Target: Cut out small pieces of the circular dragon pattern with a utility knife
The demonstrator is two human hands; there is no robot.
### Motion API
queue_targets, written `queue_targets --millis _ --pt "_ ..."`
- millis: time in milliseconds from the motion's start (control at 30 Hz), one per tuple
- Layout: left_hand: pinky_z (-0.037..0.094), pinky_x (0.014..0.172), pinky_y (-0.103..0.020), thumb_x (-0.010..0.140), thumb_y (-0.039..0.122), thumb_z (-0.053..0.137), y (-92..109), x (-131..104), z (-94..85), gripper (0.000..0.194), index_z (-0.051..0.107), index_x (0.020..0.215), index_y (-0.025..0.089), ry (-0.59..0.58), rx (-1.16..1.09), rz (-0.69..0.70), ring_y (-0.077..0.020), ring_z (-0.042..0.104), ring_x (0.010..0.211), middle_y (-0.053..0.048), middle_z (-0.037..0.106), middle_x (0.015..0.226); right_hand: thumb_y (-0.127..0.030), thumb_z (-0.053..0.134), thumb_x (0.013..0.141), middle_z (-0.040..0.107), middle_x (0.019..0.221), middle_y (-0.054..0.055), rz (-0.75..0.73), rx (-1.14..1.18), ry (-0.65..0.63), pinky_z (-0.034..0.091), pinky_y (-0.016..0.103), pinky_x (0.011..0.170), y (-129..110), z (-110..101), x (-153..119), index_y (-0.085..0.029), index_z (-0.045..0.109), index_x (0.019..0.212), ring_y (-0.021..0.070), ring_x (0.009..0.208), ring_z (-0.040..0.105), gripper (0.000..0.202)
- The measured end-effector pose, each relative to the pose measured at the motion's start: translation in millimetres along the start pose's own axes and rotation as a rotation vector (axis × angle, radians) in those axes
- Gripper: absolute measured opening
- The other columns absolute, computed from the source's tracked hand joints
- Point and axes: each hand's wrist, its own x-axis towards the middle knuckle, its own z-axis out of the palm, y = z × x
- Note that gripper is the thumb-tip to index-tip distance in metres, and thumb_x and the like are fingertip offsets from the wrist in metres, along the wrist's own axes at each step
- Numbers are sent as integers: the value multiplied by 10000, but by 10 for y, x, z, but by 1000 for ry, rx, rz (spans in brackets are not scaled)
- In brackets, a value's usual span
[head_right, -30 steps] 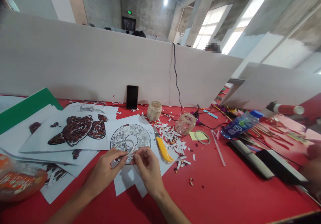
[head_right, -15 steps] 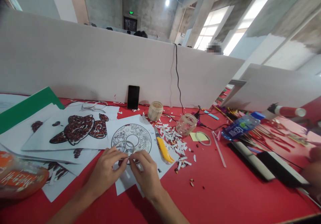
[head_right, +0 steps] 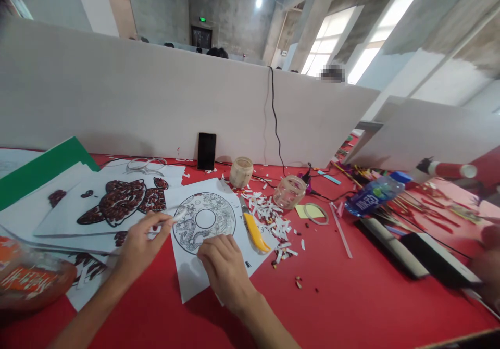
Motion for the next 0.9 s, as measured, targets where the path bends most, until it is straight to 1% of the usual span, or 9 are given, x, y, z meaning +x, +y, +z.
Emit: queue_targets --millis 33,133,200,300,367,467,667,800,900 --pt "474 841 -397 983 330 534 -93 27 -50 217 715 961 213 83 142 25 -256 635 883 -62 734 915 -197 483 1036 680 984 58 67 71 27 490 351 794 7 -12 -2 -260 592 993 205 914 624 133" --pt "439 936 -519 964 288 551 -268 72 -158 235 737 1079 203 115 527 27 -360 591 1093 -127 714 1151 -314 527 1025 641 1032 73 281 270 75 519 311 738 37 -40 20 -245 596 974 195 920 616 110" --pt "431 971 -561 960 269 558 -252 66 -159 264 725 1147 187 128 604 31 -394 560 1174 -159 670 1255 -383 557 1008 625 1024 62 358 360 61 520 287 705 56 -49 42 -241 601 980 179 882 605 151" --pt "468 1004 -517 991 290 546 -61 1 -41 285 698 1220 216 62 359 147 -340 592 1177 -130 672 1250 -423 574 997 608 1026 51 412 459 15 523 279 718 67 -48 47 -246 608 1010 171 881 591 181" --pt "520 976 -404 1007 291 536 102 -69 82 272 683 1235 265 -115 43 211 -256 631 1140 -78 683 1221 -418 576 999 597 1052 50 420 499 -24 521 281 739 65 -45 34 -252 612 1031 174 912 583 173" --pt "552 889 -328 1005 301 555 280 -166 241 181 714 1082 260 -217 -250 140 -207 674 1004 -48 723 1070 -395 575 1004 585 1079 47 414 532 -56 513 289 770 57 -40 17 -256 613 1041 175 951 579 149" --pt "502 884 -351 989 274 564 362 -203 275 198 683 833 242 -201 -268 83 -195 644 822 -14 712 839 -421 580 995 563 1095 55 448 522 -39 519 281 728 25 -1 16 -248 631 1000 172 931 576 180" --pt "487 755 -288 970 308 572 384 -185 243 221 669 786 233 -237 -390 -64 -189 643 808 -9 700 820 -472 626 953 551 1205 79 508 529 25 539 291 712 36 12 -5 -281 531 1302 170 907 596 409" --pt "466 735 -276 950 359 599 384 -184 247 217 690 799 232 -263 -466 -178 -186 641 798 0 709 823 -485 628 949 628 1018 50 549 486 34 498 277 655 75 -11 -14 -238 601 1191 162 800 581 347"
